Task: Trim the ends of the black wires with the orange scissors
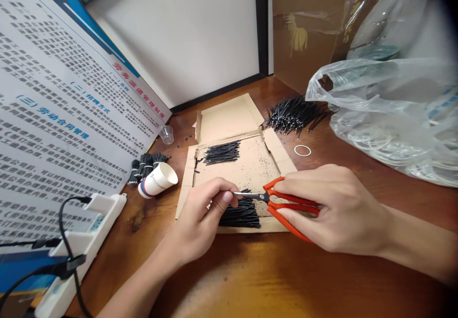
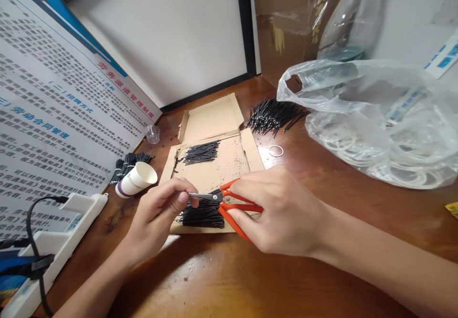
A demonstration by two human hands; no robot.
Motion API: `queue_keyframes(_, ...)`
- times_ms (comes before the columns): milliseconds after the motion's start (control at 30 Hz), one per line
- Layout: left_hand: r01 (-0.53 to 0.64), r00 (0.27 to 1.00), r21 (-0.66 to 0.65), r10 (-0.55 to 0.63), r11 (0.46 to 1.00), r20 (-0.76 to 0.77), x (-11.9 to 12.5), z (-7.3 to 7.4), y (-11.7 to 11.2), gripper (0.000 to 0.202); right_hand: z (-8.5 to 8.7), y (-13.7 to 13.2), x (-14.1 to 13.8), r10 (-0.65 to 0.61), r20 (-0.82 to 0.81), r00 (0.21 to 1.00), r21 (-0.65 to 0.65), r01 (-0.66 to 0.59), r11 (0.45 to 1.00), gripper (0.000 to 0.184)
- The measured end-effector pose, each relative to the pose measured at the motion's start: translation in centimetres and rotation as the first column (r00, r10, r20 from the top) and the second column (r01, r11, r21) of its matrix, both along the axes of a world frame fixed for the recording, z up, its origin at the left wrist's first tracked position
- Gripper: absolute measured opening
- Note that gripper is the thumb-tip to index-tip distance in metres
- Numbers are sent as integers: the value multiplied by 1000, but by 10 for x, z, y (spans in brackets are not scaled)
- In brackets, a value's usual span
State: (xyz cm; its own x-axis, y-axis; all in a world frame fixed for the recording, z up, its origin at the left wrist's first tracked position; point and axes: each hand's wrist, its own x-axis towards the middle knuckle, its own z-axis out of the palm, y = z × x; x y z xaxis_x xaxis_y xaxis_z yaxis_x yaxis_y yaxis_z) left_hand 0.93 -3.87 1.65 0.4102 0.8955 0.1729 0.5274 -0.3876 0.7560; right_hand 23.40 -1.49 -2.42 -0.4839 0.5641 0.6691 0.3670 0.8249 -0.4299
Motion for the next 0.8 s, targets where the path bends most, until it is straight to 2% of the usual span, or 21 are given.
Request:
queue_keyframes(167, 6, 1000, -10, -6, 1000, 5, 0, 1, 0, 20, 0, 1, -1, 6, 9, 1000, 9, -6, 1000, 11)
queue_keyframes(433, -2, 993, -140, 19, 990, 118, 0, -1, 0, 21, -1, 2, 0, -22, 12, 1000, 70, 21, 997, 22)
queue_keyframes(600, -7, 988, -172, 33, 985, 153, -2, -1, -2, 21, 1, 1, -1, -29, -19, 999, 54, 30, 998, 13)
queue_keyframes(800, -8, 991, -177, 31, 984, 131, -1, 0, -2, 23, 0, 0, -2, -8, -11, 1000, 21, 8, 1000, 12)
